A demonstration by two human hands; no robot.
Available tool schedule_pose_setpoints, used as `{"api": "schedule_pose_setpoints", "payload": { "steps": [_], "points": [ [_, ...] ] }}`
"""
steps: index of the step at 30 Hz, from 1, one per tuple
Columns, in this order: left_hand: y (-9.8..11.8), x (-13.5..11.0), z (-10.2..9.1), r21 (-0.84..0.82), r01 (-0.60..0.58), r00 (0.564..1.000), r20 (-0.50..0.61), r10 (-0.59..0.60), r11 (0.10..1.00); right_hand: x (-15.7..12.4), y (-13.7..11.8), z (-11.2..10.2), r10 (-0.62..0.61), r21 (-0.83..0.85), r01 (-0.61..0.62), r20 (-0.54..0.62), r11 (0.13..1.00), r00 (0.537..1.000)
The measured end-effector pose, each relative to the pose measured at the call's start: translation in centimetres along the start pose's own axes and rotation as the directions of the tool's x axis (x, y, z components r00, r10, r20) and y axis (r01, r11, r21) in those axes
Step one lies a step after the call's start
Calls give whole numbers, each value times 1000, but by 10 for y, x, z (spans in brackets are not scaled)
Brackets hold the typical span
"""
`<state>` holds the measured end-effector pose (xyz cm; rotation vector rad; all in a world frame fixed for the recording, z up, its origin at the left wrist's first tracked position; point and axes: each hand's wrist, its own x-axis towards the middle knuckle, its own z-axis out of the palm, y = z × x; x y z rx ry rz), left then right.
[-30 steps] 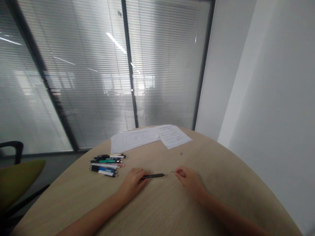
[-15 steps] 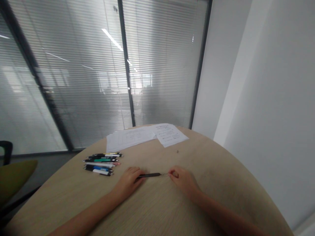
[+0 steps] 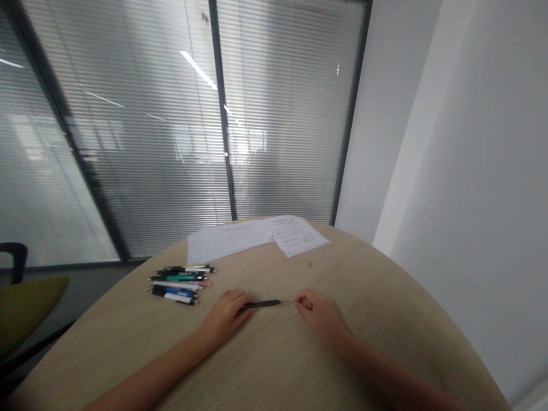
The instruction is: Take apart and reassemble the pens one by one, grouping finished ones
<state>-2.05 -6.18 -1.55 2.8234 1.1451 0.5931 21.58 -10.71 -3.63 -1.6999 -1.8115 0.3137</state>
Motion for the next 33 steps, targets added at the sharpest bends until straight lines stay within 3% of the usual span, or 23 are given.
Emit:
{"api": "schedule_pose_setpoints", "payload": {
  "steps": [13,22,33],
  "points": [
    [1,0,1,72,-38,999,26,36,997,-1,1,1,-59,-24,60,7,998,998],
    [5,-2,3,116,-126,992,5,127,985,-6,-3,1,-192,-91,193,19,977,981],
    [6,-3,3,129,-202,978,-34,208,971,-9,-6,2,-258,-58,262,67,963,964]
  ]
}}
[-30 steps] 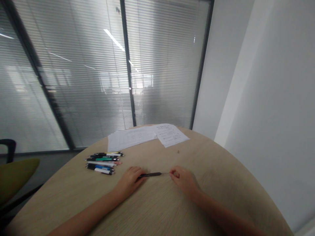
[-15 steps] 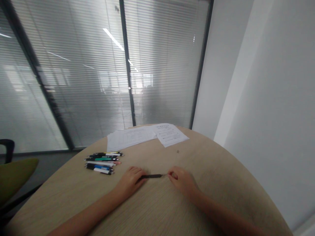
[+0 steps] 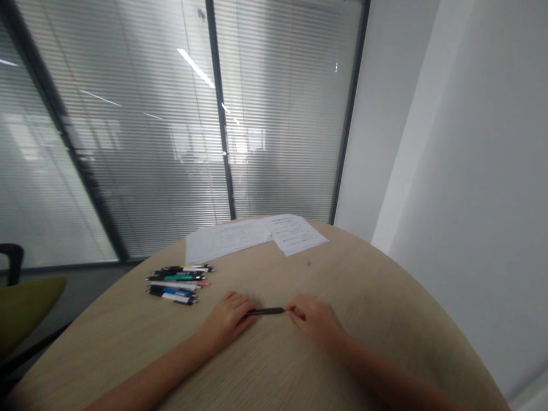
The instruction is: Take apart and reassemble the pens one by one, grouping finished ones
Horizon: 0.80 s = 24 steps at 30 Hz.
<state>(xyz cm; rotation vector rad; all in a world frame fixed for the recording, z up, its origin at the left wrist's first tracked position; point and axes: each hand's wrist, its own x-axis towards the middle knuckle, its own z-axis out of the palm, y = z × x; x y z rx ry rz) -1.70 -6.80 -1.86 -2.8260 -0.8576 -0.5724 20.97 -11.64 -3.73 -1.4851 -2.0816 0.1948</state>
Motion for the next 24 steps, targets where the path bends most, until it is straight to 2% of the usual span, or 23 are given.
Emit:
{"api": "schedule_pose_setpoints", "payload": {
  "steps": [3,8,13,16,19,21,24],
  "points": [
    [1,0,-1,-7,-16,1000,6,16,1000,-1,-4,0,-5,19,6,-4,1000,1000],
    [1,-1,-2,-62,7,1000,3,-7,998,0,-4,3,103,134,-101,-12,986,995],
    [-2,0,-2,-176,137,990,-16,-142,975,2,5,9,143,284,-124,-48,951,989],
    [-4,1,-5,-263,255,962,-25,-271,930,13,20,6,203,272,-168,-109,948,973],
    [-6,3,-7,-337,353,929,17,-370,873,33,46,-1,319,170,-291,-171,942,932],
    [-6,4,-9,-371,394,912,48,-407,841,48,66,-6,360,60,-355,-200,933,911],
    [-7,3,-8,-390,418,902,68,-426,821,69,88,-10,371,29,-373,-205,927,906]
  ]
}}
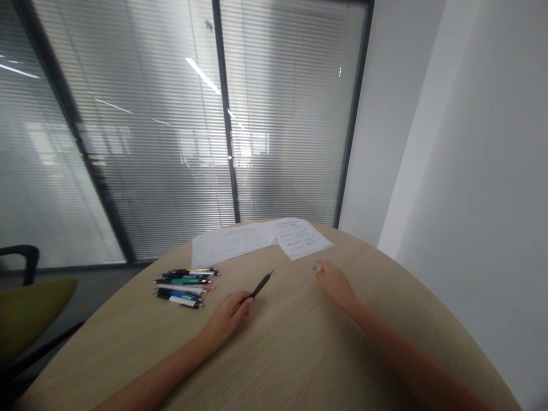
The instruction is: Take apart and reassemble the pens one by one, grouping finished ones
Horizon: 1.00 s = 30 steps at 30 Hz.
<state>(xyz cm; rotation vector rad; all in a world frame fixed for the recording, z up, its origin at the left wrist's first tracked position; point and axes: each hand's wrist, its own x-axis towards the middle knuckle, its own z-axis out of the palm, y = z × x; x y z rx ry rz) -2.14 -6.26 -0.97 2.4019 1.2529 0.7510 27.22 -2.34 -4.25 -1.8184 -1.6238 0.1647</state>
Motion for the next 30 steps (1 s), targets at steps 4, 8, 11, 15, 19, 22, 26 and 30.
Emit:
{"api": "schedule_pose_setpoints", "payload": {
  "steps": [4,8,11,15,19,22,26,30],
  "points": [
    [-2,-1,2,-6,-13,1000,-5,13,1000,17,5,6,5,13,-5,42,1000,999],
    [-2,-1,3,9,-42,999,-30,42,999,14,1,9,26,55,-30,80,998,996],
    [-1,-2,3,65,-89,995,-28,91,994,2,-9,7,30,109,-42,111,993,993],
    [1,-4,4,156,-150,989,18,149,976,-29,-29,6,71,364,-176,282,915,957],
    [3,-4,5,197,-183,983,52,176,963,-57,-43,6,97,639,-382,434,667,896],
    [3,-4,5,222,-230,973,82,217,948,-66,-48,4,126,672,-394,412,628,903],
    [2,-5,6,245,-291,956,98,275,925,-68,-52,1,135,655,-369,380,659,915],
    [1,-5,6,262,-315,949,93,301,912,-70,-54,1,125,654,-357,374,668,919]
  ]
}}
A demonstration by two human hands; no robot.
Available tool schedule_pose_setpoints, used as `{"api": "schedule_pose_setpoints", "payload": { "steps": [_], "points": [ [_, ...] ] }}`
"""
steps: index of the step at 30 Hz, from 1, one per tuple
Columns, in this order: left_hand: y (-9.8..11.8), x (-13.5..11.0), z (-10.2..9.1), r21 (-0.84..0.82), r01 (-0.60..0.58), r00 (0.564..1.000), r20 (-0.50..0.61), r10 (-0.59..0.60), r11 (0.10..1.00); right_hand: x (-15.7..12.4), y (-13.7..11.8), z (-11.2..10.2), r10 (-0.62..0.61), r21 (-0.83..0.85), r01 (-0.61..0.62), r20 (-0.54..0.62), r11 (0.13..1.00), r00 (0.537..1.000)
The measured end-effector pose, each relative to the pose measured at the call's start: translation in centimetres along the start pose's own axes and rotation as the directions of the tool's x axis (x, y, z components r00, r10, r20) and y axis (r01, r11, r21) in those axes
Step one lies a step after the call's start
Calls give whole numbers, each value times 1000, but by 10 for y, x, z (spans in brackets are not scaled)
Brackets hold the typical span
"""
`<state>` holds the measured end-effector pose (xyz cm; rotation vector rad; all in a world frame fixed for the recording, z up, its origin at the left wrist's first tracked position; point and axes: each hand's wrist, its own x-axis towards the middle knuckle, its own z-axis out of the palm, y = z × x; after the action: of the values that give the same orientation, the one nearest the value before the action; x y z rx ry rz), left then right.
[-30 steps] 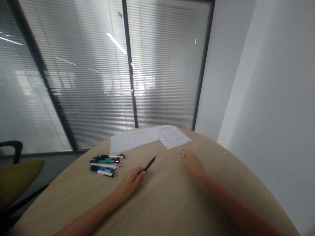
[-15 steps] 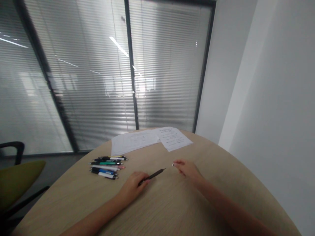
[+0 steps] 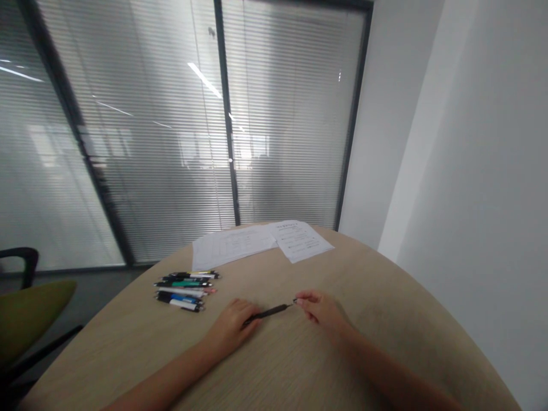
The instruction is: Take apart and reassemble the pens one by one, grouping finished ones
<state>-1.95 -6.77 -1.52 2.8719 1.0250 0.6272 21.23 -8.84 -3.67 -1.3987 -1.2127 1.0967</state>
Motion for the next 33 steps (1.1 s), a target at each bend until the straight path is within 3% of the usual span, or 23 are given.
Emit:
{"api": "schedule_pose_setpoints", "payload": {
  "steps": [15,33],
  "points": [
    [-1,-1,2,12,-39,999,-30,40,999,-2,1,1,-12,-128,17,38,992,999],
    [1,-1,1,59,-63,998,26,62,996,-2,3,1,-58,-156,67,64,985,996]
  ]
}}
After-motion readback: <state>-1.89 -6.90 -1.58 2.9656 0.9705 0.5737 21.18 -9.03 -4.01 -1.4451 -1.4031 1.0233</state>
